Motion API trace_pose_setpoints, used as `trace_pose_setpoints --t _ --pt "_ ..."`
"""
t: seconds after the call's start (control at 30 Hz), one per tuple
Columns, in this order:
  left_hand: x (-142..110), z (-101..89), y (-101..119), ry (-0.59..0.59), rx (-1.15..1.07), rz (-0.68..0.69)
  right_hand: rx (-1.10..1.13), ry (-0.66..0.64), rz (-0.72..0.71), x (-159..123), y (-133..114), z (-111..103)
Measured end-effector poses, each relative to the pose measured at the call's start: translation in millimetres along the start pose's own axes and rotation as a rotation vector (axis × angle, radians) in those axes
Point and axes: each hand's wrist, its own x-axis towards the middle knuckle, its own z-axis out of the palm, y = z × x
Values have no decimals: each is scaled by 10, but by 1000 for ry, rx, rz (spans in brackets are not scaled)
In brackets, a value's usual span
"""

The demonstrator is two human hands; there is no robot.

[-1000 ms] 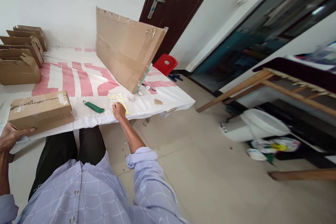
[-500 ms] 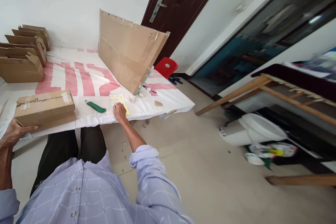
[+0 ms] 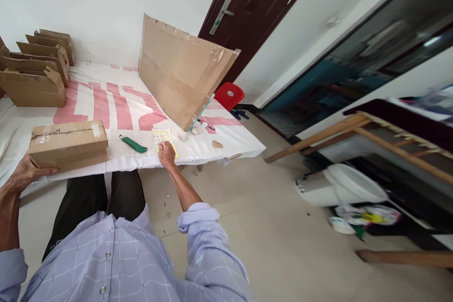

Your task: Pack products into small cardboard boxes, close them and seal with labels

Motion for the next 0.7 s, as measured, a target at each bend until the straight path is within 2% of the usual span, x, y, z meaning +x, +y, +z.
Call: trace_pose_setpoints --t 0.3,0.7 --pt "36 23 -92 17 -4 19 46 -29 15 9 -18 -13" --pt "-34 29 -6 16 -13 8 102 -6 18 -20 -35 -30"
